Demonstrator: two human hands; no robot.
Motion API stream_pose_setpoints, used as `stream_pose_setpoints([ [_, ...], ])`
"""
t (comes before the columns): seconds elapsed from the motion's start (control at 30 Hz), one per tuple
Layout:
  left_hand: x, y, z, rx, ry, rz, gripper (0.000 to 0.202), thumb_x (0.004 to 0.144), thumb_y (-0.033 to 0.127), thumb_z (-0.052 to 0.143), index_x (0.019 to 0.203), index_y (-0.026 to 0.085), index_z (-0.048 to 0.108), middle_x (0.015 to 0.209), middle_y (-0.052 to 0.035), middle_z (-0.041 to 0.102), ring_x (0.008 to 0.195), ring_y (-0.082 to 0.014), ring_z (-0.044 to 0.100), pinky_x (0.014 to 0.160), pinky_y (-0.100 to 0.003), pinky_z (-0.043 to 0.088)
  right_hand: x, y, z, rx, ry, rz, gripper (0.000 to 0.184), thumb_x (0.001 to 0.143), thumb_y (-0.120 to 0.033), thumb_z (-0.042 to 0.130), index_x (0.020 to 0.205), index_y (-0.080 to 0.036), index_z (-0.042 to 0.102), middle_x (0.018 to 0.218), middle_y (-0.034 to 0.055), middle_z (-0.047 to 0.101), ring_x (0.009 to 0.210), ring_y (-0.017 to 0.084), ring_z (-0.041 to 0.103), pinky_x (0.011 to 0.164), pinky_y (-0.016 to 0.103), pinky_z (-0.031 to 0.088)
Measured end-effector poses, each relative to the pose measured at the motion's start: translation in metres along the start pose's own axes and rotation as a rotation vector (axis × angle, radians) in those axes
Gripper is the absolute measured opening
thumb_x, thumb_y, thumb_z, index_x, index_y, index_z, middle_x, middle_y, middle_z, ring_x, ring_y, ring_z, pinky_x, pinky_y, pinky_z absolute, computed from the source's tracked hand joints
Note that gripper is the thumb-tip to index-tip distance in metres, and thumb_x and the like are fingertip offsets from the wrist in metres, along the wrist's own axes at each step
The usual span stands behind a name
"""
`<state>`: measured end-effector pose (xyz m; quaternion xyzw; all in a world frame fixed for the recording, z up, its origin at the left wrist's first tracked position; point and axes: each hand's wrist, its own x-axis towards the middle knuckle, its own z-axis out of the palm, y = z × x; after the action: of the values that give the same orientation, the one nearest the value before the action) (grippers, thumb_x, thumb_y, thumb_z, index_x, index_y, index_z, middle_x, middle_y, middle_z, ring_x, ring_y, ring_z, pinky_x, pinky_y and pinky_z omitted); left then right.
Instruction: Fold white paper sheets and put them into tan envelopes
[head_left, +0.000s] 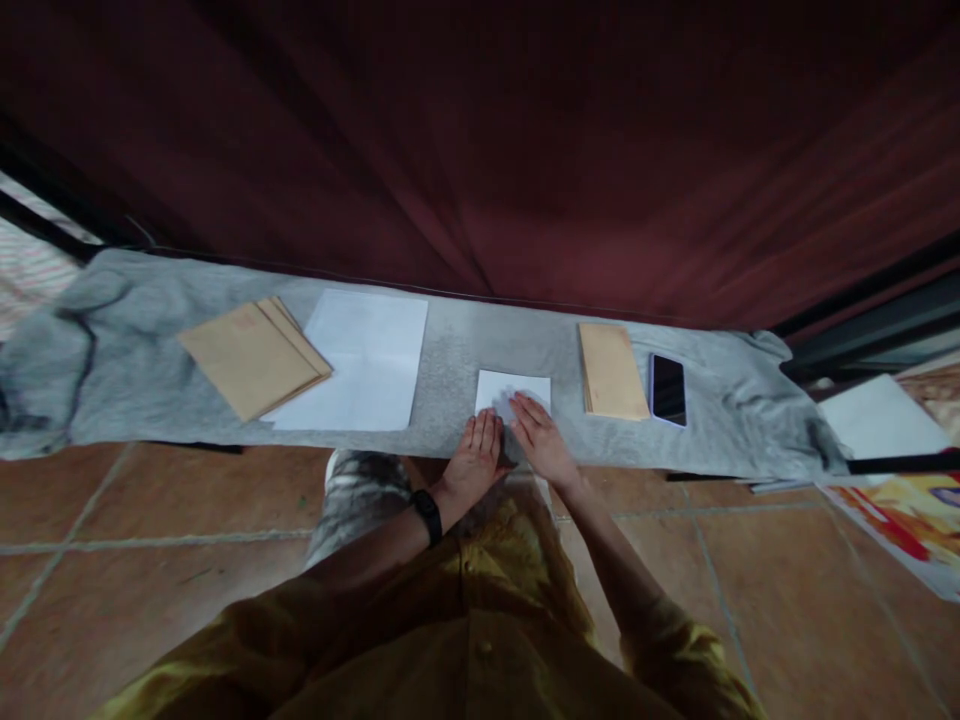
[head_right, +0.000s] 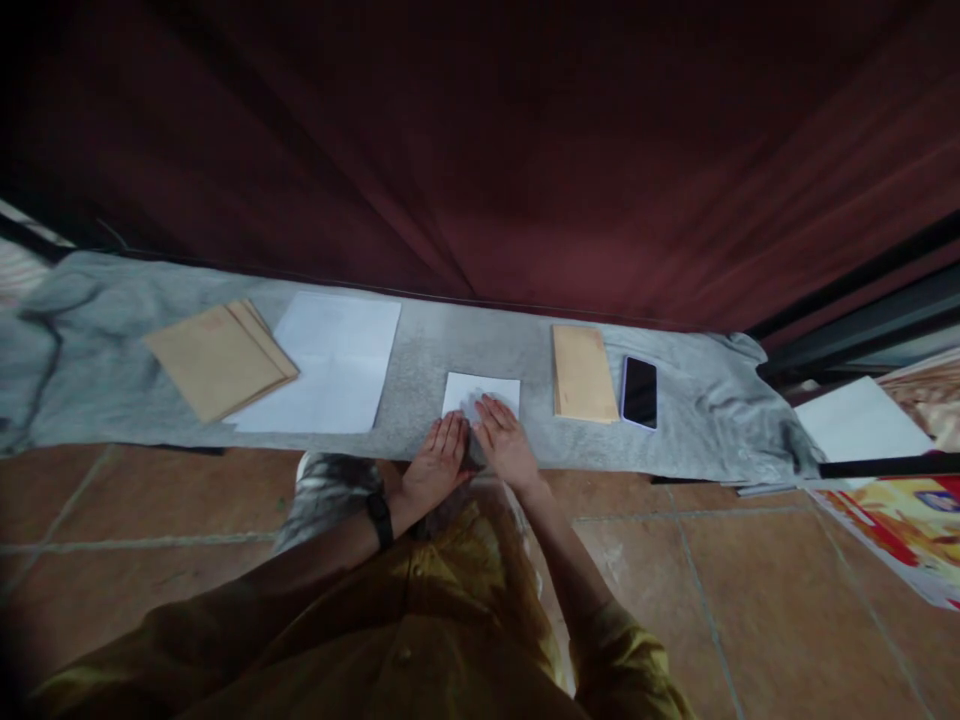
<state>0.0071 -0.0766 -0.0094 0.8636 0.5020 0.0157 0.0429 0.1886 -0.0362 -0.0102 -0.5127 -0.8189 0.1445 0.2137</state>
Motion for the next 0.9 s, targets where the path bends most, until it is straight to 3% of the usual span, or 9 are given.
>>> stream_pose_setpoints([
  [0.13, -0.001, -0.001, 0.002, 0.006, 0.000, 0.019, 0.076, 0.094, 0.033, 0.054, 0.155, -0.003, 0.029, 0.164, -0.0265, 0.023, 0.155, -0.0345, 0.014, 0.128, -0.055, 0.018, -0.009, -0.018, 0.015, -0.105, -0.073, -0.024, 0.052, 0.107, -0.037, 0.036, 0.156, -0.018, 0.042, 0.163, 0.0101, 0.037, 0.152, 0.024, 0.033, 0.126, 0.050, 0.026],
  [0.3, -0.002, -0.003, 0.003, 0.050, 0.022, 0.026, 0.066, 0.093, 0.015, 0.043, 0.155, -0.004, 0.030, 0.164, -0.0258, 0.025, 0.155, -0.0311, 0.019, 0.128, -0.052, 0.021, -0.023, -0.014, 0.013, -0.183, -0.076, -0.035, 0.056, 0.107, -0.037, 0.038, 0.158, -0.014, 0.037, 0.165, 0.0118, 0.031, 0.154, 0.025, 0.027, 0.127, 0.049, 0.021],
  [0.6, -0.003, -0.006, -0.007, 0.000, 0.091, 0.012, 0.067, 0.097, 0.034, 0.050, 0.153, -0.001, 0.036, 0.161, -0.0259, 0.033, 0.154, -0.0328, 0.025, 0.126, -0.051, 0.026, -0.034, -0.005, 0.001, -0.217, -0.036, 0.027, 0.058, 0.107, -0.040, 0.039, 0.160, -0.017, 0.032, 0.164, 0.0128, 0.033, 0.153, 0.026, 0.030, 0.125, 0.051, 0.026],
  [0.73, 0.011, -0.011, -0.016, -0.029, 0.152, 0.024, 0.058, 0.103, 0.036, 0.039, 0.149, 0.001, 0.043, 0.157, -0.0237, 0.044, 0.151, -0.0302, 0.034, 0.125, -0.047, 0.029, -0.034, -0.006, 0.000, -0.228, -0.032, 0.048, 0.058, 0.107, -0.040, 0.040, 0.159, -0.017, 0.033, 0.163, 0.0124, 0.035, 0.152, 0.026, 0.033, 0.125, 0.050, 0.028],
  [0.9, 0.048, -0.017, -0.017, -0.066, 0.198, 0.008, 0.059, 0.103, 0.033, 0.033, 0.153, 0.002, 0.037, 0.162, -0.0204, 0.037, 0.154, -0.0276, 0.027, 0.125, -0.046, 0.028, -0.032, -0.008, 0.001, -0.239, -0.015, 0.058, 0.056, 0.106, -0.038, 0.043, 0.157, -0.018, 0.037, 0.162, 0.0120, 0.038, 0.150, 0.026, 0.035, 0.124, 0.049, 0.029],
])
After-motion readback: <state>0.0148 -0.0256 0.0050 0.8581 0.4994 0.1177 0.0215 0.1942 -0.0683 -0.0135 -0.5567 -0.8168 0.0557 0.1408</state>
